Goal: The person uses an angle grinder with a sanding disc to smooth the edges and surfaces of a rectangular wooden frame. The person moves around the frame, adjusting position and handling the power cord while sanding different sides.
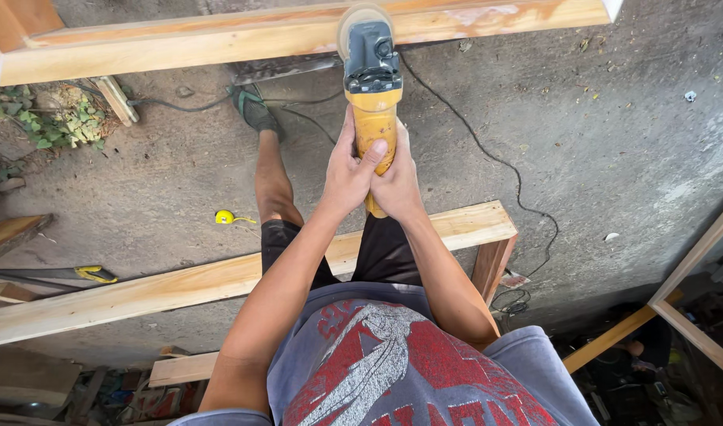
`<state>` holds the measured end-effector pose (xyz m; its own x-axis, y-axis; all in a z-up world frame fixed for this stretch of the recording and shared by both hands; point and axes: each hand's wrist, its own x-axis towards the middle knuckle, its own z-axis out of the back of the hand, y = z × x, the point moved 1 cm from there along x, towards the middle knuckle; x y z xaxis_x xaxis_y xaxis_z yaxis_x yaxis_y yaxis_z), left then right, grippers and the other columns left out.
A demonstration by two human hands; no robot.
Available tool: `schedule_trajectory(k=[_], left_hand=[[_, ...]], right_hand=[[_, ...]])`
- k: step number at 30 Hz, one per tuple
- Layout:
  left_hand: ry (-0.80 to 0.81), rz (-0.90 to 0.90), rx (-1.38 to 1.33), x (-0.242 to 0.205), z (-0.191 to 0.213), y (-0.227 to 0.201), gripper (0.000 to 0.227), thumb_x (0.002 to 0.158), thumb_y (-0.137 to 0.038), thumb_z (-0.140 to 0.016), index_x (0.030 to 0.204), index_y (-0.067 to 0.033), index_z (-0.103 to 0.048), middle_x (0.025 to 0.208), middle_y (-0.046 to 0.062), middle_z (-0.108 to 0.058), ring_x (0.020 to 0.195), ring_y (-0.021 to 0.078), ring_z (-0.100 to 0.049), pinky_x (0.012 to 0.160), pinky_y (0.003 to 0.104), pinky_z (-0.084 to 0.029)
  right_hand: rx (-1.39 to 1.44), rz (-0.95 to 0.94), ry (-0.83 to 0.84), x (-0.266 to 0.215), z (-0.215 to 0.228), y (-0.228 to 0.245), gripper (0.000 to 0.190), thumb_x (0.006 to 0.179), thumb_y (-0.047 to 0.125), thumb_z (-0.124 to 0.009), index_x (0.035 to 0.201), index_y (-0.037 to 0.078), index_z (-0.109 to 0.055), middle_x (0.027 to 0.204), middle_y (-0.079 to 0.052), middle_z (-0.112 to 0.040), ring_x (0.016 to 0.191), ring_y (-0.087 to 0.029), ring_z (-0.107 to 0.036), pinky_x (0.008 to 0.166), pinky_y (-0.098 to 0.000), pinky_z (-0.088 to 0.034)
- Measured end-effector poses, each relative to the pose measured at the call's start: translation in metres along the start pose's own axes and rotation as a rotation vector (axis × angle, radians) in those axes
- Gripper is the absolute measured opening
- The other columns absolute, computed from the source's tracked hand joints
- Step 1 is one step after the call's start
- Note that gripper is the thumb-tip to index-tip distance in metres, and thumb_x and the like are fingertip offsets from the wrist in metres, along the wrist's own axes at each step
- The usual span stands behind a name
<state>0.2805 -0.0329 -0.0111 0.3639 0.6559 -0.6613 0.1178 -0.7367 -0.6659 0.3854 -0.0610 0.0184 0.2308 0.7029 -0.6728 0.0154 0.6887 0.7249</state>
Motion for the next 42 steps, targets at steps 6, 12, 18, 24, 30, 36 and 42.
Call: schedule_trajectory(k=[6,12,18,24,30,36,42], left_hand=[[0.046,0.022,-0.073,0.022,-0.068,0.026,0.087,0.103,-0.024,-0.067,0.165,0.0039,-0.011,0.159,0.020,-0.042,0.144,0.0239,-0.046,0.119,0.037,-0.041],[0.072,0.071,0.279,0.043,-0.121,0.037,0.088,0.097,-0.038,-0.070,0.164,-0.0051,-0.023,0.149,0.023,-0.056,0.136,0.0309,-0.057,0.111,0.037,-0.047],[-0.006,0.010,0.368,0.025,-0.083,0.021,0.090,0.093,-0.049,-0.068,0.163,-0.0118,-0.026,0.142,0.023,-0.064,0.131,0.0343,-0.063,0.107,0.038,-0.049],[-0.105,-0.020,0.080,-0.020,0.005,0.012,0.084,0.099,-0.031,-0.067,0.164,-0.0038,-0.021,0.149,0.020,-0.055,0.133,0.0265,-0.059,0.108,0.038,-0.051],[-0.208,-0.151,-0.143,-0.043,0.102,-0.009,0.075,0.105,-0.019,-0.065,0.164,0.0015,-0.023,0.157,0.017,-0.046,0.142,0.0226,-0.050,0.118,0.037,-0.044],[-0.302,-0.182,-0.111,-0.061,0.167,-0.033,0.074,0.107,-0.032,-0.065,0.163,0.0001,-0.029,0.155,0.015,-0.051,0.141,0.0230,-0.054,0.120,0.036,-0.044],[-0.278,-0.150,-0.128,-0.047,0.140,-0.031,0.078,0.105,-0.034,-0.067,0.163,-0.0010,-0.027,0.154,0.016,-0.051,0.139,0.0234,-0.055,0.117,0.037,-0.046]], right_hand=[[0.049,0.036,-0.058,0.005,0.068,-0.022,0.068,0.095,0.006,-0.069,0.153,0.002,-0.035,0.142,-0.016,-0.057,0.133,-0.024,-0.060,0.111,-0.0378,-0.050],[0.173,0.058,-0.130,0.004,0.119,-0.034,0.056,0.100,0.002,-0.064,0.150,0.002,-0.038,0.140,-0.013,-0.056,0.131,-0.022,-0.058,0.111,-0.0369,-0.050],[0.148,0.047,-0.086,-0.002,0.081,-0.036,0.050,0.103,0.001,-0.058,0.149,0.002,-0.038,0.141,-0.013,-0.056,0.132,-0.022,-0.058,0.111,-0.0367,-0.050],[0.102,0.095,0.065,-0.015,-0.012,-0.027,0.064,0.099,0.002,-0.062,0.155,0.002,-0.031,0.146,-0.016,-0.053,0.137,-0.025,-0.055,0.115,-0.0381,-0.047],[-0.130,0.018,0.190,-0.010,-0.106,-0.004,0.076,0.093,0.018,-0.070,0.156,0.007,-0.029,0.134,-0.020,-0.068,0.123,-0.025,-0.069,0.102,-0.0368,-0.055],[-0.155,0.153,0.265,-0.002,-0.174,0.014,0.081,0.092,0.019,-0.072,0.158,0.007,-0.027,0.133,-0.025,-0.067,0.127,-0.036,-0.068,0.102,-0.0409,-0.055],[-0.198,0.061,0.226,0.002,-0.148,0.020,0.082,0.092,0.023,-0.073,0.158,0.007,-0.027,0.131,-0.026,-0.067,0.126,-0.039,-0.067,0.101,-0.0408,-0.055]])
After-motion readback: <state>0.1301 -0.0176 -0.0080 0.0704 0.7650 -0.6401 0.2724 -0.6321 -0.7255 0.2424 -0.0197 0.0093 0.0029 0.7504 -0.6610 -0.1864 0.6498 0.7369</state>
